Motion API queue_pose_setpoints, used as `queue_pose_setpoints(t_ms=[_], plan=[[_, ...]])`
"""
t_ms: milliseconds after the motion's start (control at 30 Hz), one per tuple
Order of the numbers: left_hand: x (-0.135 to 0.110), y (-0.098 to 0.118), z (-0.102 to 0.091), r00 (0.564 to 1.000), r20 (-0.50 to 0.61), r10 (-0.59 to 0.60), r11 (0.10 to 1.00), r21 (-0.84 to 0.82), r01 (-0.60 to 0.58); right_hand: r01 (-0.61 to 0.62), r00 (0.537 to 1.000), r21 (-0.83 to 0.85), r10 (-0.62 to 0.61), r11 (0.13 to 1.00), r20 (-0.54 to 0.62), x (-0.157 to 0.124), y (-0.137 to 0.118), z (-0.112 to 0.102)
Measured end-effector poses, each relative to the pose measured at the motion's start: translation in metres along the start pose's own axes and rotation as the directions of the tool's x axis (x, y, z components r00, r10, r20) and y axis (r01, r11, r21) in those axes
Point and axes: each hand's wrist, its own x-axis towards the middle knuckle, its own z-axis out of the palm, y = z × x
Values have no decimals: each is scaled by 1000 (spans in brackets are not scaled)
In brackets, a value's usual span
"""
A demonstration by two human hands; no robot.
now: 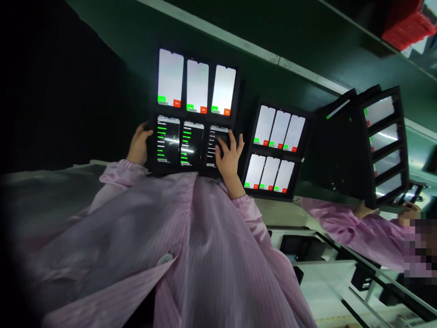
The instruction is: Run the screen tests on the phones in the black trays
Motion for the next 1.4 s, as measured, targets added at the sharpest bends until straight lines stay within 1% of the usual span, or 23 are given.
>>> queue_pose_setpoints(t_ms=[200, 333, 433, 533, 600, 700, 767, 867, 967, 1100, 1233, 1333, 1400], plan=[[-18, -12, -7, 998, 57, 31, 1000, 5, -31, 55, 998, 71, -52, 996, -44, -20, 5, 6], [-21, -20, -14, 994, 107, 24, 1000, 0, -24, 149, 989, 129, -147, 980, -21, -34, 3, 14], [-21, -27, -20, 989, 147, 15, 1000, 3, -16, 191, 981, 164, -192, 968, -12, -37, 2, 18], [-21, -33, -24, 986, 167, 16, 1000, 19, -19, 191, 982, 193, -189, 962, -28, -34, 4, 20], [-20, -35, -25, 983, 181, 24, 999, 29, -29, 178, 984, 246, -179, 953, -19, -32, 5, 20], [-19, -35, -25, 980, 197, 36, 998, 49, -47, 142, 985, 301, -166, 943, 55, -32, 1, 19], [-19, -33, -23, 980, 195, 33, 997, 60, -46, 117, 977, 264, -158, 958, 142, -33, -3, 16], [-21, -29, -19, 987, 162, 22, 996, 86, -37, 102, 944, 166, -148, 981, 296, -33, -13, 11], [-23, -26, -17, 990, 137, 34, 991, 123, -51, 106, 905, 98, -136, 990, 403, -28, -23, 8], [-25, -26, -17, 990, 139, 25, 991, 124, -42, 125, 875, 5, -113, 992, 471, -19, -37, 6], [-25, -25, -17, 991, 130, 32, 992, 117, -47, 163, 848, -26, -126, 986, 515, -13, -49, 5], [-25, -24, -17, 992, 120, 36, 991, 121, -51, 166, 837, -42, -119, 985, 534, -11, -53, 4], [-26, -24, -17, 993, 111, 28, 991, 129, -42, 156, 840, -43, -110, 987, 532, -12, -53, 4]])
